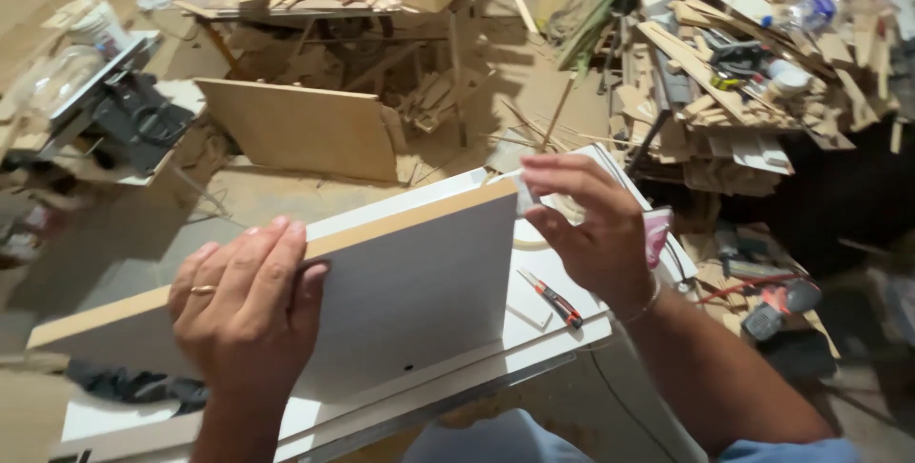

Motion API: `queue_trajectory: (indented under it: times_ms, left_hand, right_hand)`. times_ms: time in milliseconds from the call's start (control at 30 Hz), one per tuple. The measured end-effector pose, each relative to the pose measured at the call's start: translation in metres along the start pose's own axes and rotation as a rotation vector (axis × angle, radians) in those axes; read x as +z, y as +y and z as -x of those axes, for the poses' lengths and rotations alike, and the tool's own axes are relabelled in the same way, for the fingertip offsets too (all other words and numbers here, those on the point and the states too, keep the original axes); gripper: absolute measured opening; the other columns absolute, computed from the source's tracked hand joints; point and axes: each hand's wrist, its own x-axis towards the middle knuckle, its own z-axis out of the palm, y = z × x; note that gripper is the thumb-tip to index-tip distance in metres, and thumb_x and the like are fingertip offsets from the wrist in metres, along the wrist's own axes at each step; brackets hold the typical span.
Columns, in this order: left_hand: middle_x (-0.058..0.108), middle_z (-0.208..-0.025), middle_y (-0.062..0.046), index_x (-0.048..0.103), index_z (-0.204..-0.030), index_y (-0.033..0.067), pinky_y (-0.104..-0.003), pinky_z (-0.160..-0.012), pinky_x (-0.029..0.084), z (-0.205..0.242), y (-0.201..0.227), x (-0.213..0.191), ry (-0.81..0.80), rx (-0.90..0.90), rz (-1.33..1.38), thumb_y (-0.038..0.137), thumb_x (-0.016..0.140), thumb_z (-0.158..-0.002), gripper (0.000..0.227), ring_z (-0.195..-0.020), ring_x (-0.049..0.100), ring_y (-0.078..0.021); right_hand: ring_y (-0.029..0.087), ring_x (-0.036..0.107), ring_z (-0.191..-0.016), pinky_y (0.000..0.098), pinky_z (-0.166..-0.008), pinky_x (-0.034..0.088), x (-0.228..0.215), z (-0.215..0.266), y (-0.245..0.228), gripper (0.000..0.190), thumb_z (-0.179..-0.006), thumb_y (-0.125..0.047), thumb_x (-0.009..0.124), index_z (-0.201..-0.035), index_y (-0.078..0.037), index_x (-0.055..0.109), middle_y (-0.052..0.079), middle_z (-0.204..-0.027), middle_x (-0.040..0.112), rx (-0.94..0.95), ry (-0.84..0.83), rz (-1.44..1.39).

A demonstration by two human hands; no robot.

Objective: Ironing a black t-shirt onto a white board after applying edge tape.

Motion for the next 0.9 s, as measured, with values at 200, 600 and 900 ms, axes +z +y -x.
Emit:
queue_trajectory:
  times_ms: [200, 600, 900]
  left_hand:
    - [0.080, -0.110, -0.008, 0.080, -0.108, 0.0109, -0.040, -0.100, 0.046, -0.002, 0.001, -0.006, 0.000, -0.035, 0.033, 0.034, 0.055, -0.107, 0.035, -0.099, 0.075, -0.0270]
    - [0.083, -0.109, -0.014, 0.084, -0.106, 0.0039, -0.042, -0.091, 0.052, -0.004, -0.001, -0.009, -0.014, 0.024, 0.096, 0.032, 0.053, -0.112, 0.042, -0.093, 0.077, -0.0340]
    - [0.084, -0.104, -0.011, 0.085, -0.107, 0.0053, -0.036, -0.078, 0.051, 0.004, -0.021, -0.014, -0.091, 0.131, 0.095, 0.036, 0.064, -0.105, 0.038, -0.085, 0.076, -0.0258]
  right_hand:
    - [0.026, 0.070, -0.104, 0.0330, -0.091, 0.057, 0.008, -0.010, 0.002, 0.013, -0.095, -0.012, 0.072, -0.098, -0.003, 0.062, 0.018, -0.108, 0.069, 0.085, -0.033, -0.062]
    - [0.025, 0.067, -0.107, 0.0328, -0.094, 0.057, -0.031, -0.035, -0.010, 0.013, -0.095, -0.011, 0.071, -0.092, -0.004, 0.060, 0.018, -0.110, 0.066, 0.210, -0.310, -0.039]
    - [0.018, 0.069, -0.086, 0.0251, -0.077, 0.058, -0.099, -0.033, 0.015, 0.001, -0.098, 0.001, 0.070, -0.098, 0.002, 0.070, 0.013, -0.094, 0.073, 0.352, -0.320, 0.459]
